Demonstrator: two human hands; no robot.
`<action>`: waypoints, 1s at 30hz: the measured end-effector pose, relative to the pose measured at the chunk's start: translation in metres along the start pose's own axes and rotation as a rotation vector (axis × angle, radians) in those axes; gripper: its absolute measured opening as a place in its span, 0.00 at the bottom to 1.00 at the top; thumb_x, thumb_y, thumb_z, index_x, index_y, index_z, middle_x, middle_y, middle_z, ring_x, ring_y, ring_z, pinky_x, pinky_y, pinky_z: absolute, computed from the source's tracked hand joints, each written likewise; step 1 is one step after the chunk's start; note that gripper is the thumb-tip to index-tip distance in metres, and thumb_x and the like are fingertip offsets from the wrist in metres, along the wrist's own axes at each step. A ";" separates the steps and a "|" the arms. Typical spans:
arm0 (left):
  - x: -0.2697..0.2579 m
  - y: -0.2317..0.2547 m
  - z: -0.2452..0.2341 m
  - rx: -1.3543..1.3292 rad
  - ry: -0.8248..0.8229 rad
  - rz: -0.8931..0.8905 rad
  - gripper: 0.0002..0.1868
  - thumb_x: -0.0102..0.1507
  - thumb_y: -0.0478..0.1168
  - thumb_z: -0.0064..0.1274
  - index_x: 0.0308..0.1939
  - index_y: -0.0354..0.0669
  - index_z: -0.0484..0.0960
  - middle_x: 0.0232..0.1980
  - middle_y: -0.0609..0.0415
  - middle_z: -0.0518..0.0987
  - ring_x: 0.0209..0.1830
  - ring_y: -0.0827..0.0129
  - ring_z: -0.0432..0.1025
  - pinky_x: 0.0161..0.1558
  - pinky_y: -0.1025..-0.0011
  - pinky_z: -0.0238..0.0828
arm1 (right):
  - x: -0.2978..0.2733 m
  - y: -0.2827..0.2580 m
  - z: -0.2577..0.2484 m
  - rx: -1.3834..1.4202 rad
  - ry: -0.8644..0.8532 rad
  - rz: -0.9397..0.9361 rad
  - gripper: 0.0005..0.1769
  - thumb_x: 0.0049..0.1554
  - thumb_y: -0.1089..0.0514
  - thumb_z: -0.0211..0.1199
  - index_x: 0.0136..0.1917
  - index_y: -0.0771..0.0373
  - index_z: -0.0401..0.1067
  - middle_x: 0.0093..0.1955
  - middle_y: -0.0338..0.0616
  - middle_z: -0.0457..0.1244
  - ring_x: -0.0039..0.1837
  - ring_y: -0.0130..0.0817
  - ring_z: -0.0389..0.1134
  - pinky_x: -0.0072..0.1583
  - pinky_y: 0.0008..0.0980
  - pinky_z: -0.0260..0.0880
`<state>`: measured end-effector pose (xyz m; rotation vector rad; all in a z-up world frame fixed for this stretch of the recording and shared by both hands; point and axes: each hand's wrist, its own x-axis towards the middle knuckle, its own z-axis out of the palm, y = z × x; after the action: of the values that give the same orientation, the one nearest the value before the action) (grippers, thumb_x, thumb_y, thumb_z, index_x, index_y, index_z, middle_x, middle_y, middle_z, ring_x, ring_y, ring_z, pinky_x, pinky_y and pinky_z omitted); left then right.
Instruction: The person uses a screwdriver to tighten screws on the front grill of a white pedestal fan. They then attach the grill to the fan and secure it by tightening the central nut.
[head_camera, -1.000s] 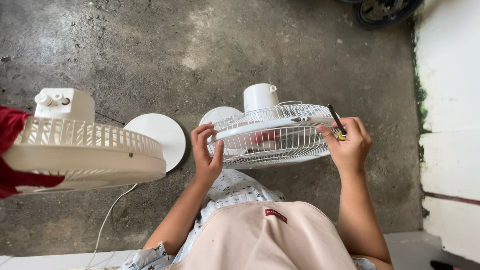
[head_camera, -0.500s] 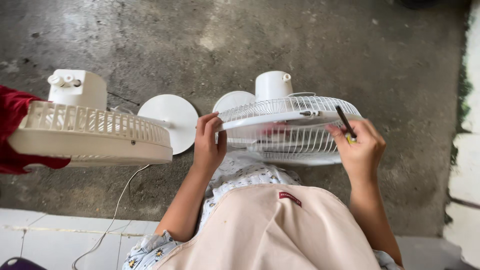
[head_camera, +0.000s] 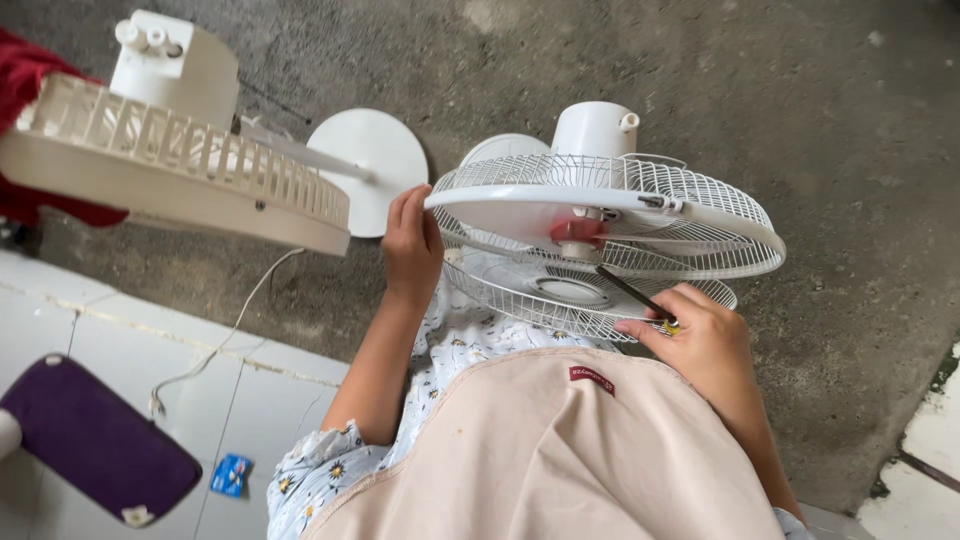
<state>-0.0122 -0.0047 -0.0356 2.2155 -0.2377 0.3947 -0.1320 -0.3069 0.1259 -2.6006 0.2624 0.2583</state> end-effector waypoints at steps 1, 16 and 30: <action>-0.006 -0.004 0.003 0.030 0.014 -0.033 0.15 0.67 0.25 0.50 0.58 0.36 0.77 0.54 0.41 0.79 0.50 0.50 0.79 0.49 0.60 0.80 | 0.000 0.001 0.001 0.015 -0.011 -0.009 0.24 0.45 0.41 0.76 0.39 0.63 0.75 0.39 0.37 0.67 0.33 0.33 0.70 0.38 0.34 0.68; -0.018 -0.037 0.044 0.097 0.169 -0.088 0.14 0.67 0.33 0.56 0.57 0.36 0.78 0.47 0.42 0.84 0.42 0.55 0.81 0.44 0.62 0.79 | -0.021 0.029 -0.002 0.005 -0.027 -0.100 0.23 0.49 0.42 0.74 0.36 0.64 0.72 0.35 0.40 0.65 0.34 0.36 0.67 0.38 0.36 0.66; -0.137 -0.173 0.158 -0.816 -0.302 -0.773 0.20 0.64 0.27 0.51 0.61 0.35 0.77 0.56 0.54 0.82 0.55 0.73 0.76 0.57 0.73 0.71 | -0.114 0.036 0.033 -0.015 0.114 0.252 0.19 0.46 0.47 0.77 0.37 0.64 0.75 0.34 0.40 0.65 0.32 0.32 0.63 0.38 0.33 0.62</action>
<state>-0.0559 -0.0164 -0.3033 1.3890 0.2682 -0.4087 -0.2550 -0.3055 0.1075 -2.5991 0.6330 0.2001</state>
